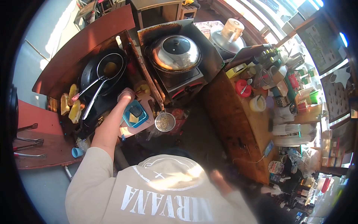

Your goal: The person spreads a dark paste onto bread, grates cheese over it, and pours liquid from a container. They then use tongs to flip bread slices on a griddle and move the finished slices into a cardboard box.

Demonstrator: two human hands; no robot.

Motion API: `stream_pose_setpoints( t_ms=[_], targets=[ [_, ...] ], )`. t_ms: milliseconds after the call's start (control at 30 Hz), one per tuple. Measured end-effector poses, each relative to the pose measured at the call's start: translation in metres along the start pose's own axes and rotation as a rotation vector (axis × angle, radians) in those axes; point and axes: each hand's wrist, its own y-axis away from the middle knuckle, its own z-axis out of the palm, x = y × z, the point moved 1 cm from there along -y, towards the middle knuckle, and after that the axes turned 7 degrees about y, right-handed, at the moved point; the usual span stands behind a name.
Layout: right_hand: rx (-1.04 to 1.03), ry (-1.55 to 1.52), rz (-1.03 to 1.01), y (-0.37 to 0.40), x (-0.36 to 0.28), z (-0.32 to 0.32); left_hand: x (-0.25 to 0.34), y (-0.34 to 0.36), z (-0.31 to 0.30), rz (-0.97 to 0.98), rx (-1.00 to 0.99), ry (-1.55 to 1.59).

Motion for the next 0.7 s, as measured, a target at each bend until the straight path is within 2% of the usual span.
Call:
stream_pose_setpoints(
  t_ms=[33, 167, 367, 500, 567, 600, 633, 667, 700],
  targets=[
    [-0.016, -0.022, 0.047, -0.006, 0.003, 0.000, -0.001, -0.001, 0.002, -0.026, 0.009, 0.049],
    [0.018, 0.080, -0.073, -0.002, 0.005, -0.007, -0.018, -0.036, 0.023, -0.031, -0.047, 0.158],
    [0.048, 0.259, -0.227, 0.005, 0.002, -0.017, -0.009, 0.009, -0.002, -0.053, -0.049, 0.195],
    [0.057, 0.408, -0.327, 0.002, -0.002, -0.022, -0.029, 0.007, 0.006, 0.001, -0.068, 0.260],
    [0.062, 0.486, -0.376, -0.006, -0.006, -0.029, -0.031, 0.005, 0.005, 0.130, 0.056, 0.114],
    [0.063, 0.529, -0.392, -0.009, -0.007, -0.031, -0.037, 0.000, 0.008, 0.058, 0.038, 0.210],
    [0.057, 0.566, -0.410, -0.013, -0.008, -0.035, -0.042, -0.003, 0.011, 0.068, 0.059, 0.202],
    [0.040, 0.613, -0.428, -0.019, -0.009, -0.037, -0.042, 0.019, 0.003, 0.034, 0.099, 0.370],
    [0.010, 0.661, -0.438, -0.023, -0.011, -0.038, -0.052, 0.013, 0.012, 0.028, 0.162, 0.458]
  ],
)
